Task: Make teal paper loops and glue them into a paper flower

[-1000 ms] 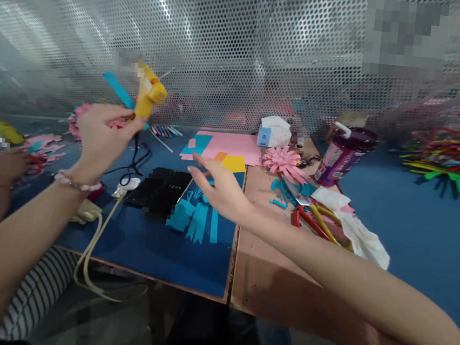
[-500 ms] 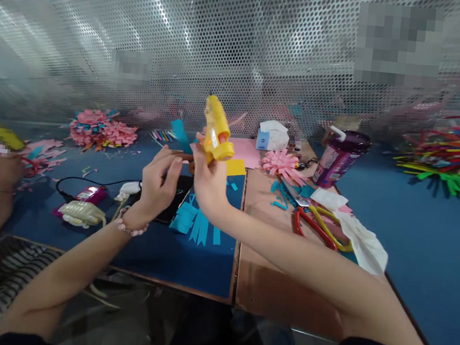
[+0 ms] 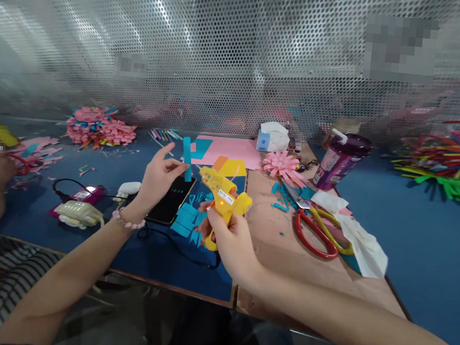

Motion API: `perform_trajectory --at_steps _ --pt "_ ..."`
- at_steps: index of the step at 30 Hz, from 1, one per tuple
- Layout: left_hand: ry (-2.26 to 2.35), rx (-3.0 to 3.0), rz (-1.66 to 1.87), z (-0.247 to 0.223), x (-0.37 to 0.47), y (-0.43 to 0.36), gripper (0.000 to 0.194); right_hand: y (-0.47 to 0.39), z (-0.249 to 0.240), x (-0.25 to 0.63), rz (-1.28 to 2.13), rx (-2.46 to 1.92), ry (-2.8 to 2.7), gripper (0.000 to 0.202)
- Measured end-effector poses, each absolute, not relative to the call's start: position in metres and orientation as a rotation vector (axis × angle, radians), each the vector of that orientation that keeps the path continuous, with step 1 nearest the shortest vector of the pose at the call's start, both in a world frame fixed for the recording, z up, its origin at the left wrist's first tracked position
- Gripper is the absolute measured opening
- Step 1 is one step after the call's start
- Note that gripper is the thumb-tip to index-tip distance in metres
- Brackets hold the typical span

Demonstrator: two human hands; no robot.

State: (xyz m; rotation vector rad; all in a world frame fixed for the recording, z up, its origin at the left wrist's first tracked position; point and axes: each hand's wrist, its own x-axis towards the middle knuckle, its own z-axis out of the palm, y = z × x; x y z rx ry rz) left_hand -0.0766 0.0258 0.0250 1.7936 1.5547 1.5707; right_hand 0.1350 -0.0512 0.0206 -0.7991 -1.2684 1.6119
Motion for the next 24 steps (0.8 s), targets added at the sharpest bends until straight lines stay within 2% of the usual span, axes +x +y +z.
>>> perform_trajectory --at_steps 3,5,24 --pt "1.603 1.832 1.513 0.025 -0.080 0.026 0.027 -0.045 0.013 0.134 1.633 -0.940 -1.311 0.031" --pt "1.612 1.844 1.510 0.026 -0.080 0.023 0.019 -0.041 0.009 0.134 1.614 -1.001 -1.342 0.030" --pt "1.703 1.948 1.412 0.026 -0.074 0.016 0.016 -0.031 -0.001 0.135 1.518 -1.115 -1.442 0.029"
